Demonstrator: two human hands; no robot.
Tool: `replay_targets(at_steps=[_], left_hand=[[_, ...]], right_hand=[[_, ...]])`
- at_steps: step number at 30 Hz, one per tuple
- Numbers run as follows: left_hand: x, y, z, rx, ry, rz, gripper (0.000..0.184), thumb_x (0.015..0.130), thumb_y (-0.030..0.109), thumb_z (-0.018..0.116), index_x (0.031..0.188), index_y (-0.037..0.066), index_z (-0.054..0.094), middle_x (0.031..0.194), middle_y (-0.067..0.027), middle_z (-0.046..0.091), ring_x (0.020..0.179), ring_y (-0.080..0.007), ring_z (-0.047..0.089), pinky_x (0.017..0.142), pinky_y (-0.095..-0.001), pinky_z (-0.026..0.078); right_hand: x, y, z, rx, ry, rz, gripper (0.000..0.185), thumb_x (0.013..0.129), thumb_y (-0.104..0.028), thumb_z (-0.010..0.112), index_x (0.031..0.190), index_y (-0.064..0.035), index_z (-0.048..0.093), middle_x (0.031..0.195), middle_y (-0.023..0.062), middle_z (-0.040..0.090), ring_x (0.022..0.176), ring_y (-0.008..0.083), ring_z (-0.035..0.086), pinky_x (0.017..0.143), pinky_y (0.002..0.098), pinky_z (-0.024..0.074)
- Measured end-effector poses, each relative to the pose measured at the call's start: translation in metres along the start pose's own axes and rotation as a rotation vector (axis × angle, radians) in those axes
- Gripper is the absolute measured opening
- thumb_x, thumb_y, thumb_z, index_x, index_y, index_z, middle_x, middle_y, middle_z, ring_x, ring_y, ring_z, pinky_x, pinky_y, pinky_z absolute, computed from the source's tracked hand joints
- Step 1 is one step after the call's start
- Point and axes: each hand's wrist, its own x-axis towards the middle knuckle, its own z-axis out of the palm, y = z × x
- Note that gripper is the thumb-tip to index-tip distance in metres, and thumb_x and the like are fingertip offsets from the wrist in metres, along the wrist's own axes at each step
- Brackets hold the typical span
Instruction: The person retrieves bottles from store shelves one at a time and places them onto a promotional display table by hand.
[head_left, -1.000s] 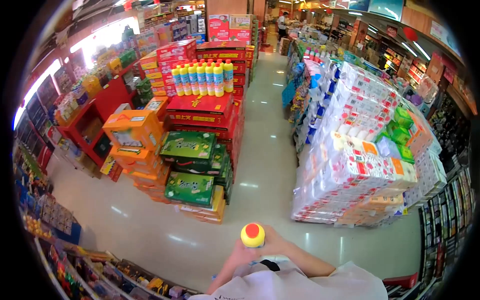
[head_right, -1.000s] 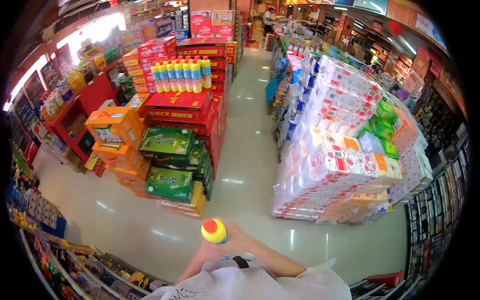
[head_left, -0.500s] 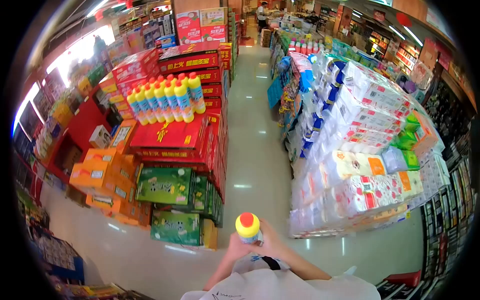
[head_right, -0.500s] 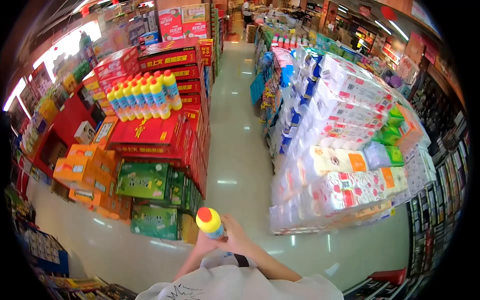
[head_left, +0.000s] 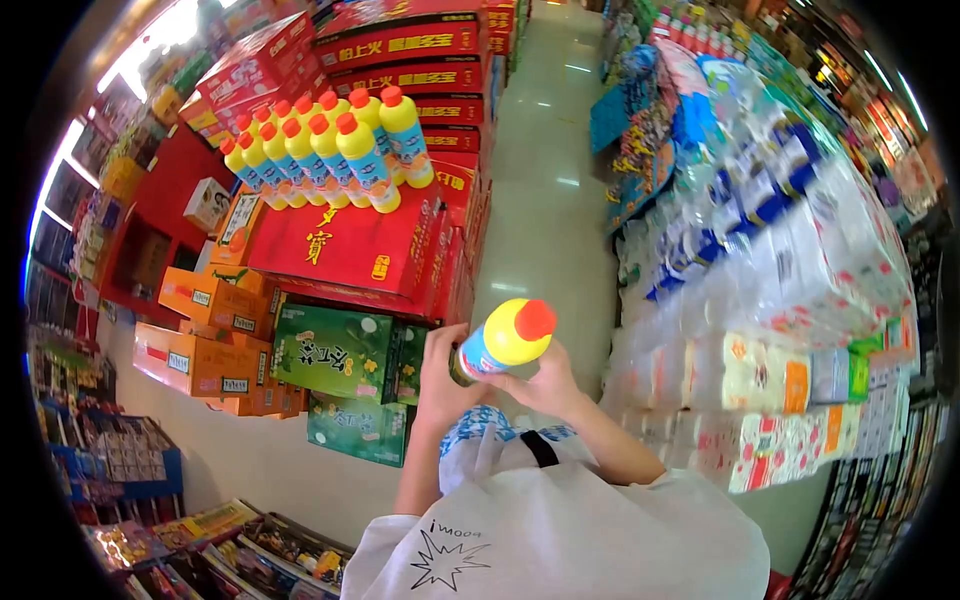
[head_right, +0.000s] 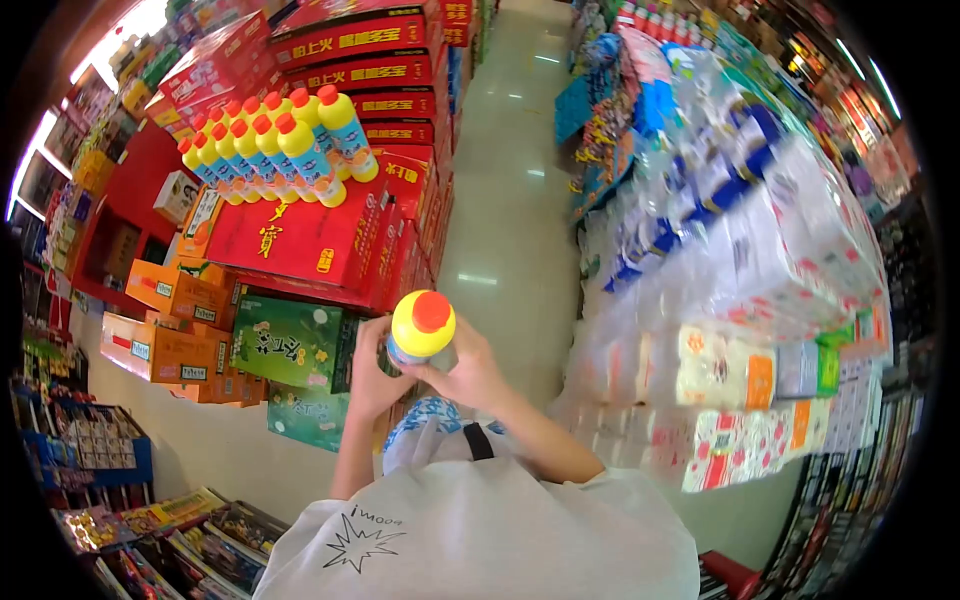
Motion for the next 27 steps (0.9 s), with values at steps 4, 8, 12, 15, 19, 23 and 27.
replay_targets(at_steps=[4,8,12,15,19,23,27], left_hand=[[0.057,-0.037,-0.014,0.01,0.199,-0.038,0.06,0.058,0.004,0.081,0.112,0.002,0.053,0.109,-0.0153,0.053,0.099,-0.0314,0.054,0.086,-0.0369,0.046],[0.113,-0.067,-0.032,-0.007,0.285,-0.079,0.06,0.059,0.004,0.081,0.112,0.002,0.054,0.111,-0.0147,0.053,0.102,-0.0314,0.055,0.088,-0.0377,0.046],[0.157,-0.096,-0.042,0.012,0.259,-0.123,0.058,0.061,0.005,0.081,0.113,0.004,0.056,0.111,-0.0135,0.056,0.105,-0.0305,0.057,0.089,-0.0384,0.048],[0.178,-0.119,-0.037,-0.029,0.382,-0.215,0.045,0.066,0.003,0.08,0.105,0.002,0.058,0.103,-0.0124,0.06,0.091,-0.0273,0.062,0.08,-0.0349,0.051],[0.194,-0.139,-0.028,-0.122,0.466,-0.248,0.04,0.065,0.004,0.081,0.099,0.002,0.06,0.096,-0.0114,0.061,0.085,-0.0253,0.063,0.075,-0.0335,0.052],[0.203,-0.135,-0.031,-0.082,0.465,-0.35,0.03,0.067,0.003,0.08,0.09,0.001,0.062,0.085,-0.0096,0.064,0.078,-0.0214,0.065,0.07,-0.0305,0.052],[0.209,-0.139,-0.032,-0.12,0.466,-0.395,0.026,0.067,0.003,0.08,0.086,0.001,0.063,0.082,-0.0098,0.065,0.073,-0.0215,0.065,0.068,-0.031,0.052]], right_hand=[[0.08,0.027,0.019,-0.001,-0.038,0.004,0.061,0.069,-0.019,0.085,0.12,-0.0026,0.056,0.118,0.0144,0.061,0.108,0.0286,0.062,0.091,0.0386,0.0487],[0.146,0.064,0.047,0.026,-0.072,0.028,0.064,0.067,-0.018,0.086,0.121,-0.0022,0.055,0.118,0.0136,0.06,0.109,0.0252,0.061,0.089,0.0361,0.0507],[0.195,0.083,0.069,0.044,-0.079,0.113,0.063,0.069,-0.01,0.084,0.124,-0.0016,0.054,0.123,0.0114,0.053,0.111,0.0239,0.059,0.091,0.0345,0.0515],[0.217,0.098,0.084,0.117,-0.016,0.129,0.06,0.071,-0.005,0.082,0.122,0.0016,0.053,0.123,0.0104,0.049,0.111,0.0242,0.059,0.093,0.036,0.0528],[0.238,0.113,0.094,0.117,-0.029,0.139,0.058,0.071,-0.004,0.081,0.121,0.0022,0.053,0.123,0.0099,0.05,0.111,0.0235,0.059,0.092,0.0359,0.053],[0.25,0.114,0.101,0.066,0.024,0.141,0.056,0.071,-0.004,0.081,0.119,0.0025,0.054,0.121,0.0102,0.051,0.109,0.0238,0.061,0.09,0.0358,0.0544],[0.259,0.102,0.107,-0.183,0.067,0.122,0.057,0.069,-0.007,0.083,0.117,0.0025,0.054,0.11,0.0111,0.058,0.101,0.024,0.064,0.085,0.0358,0.057]])
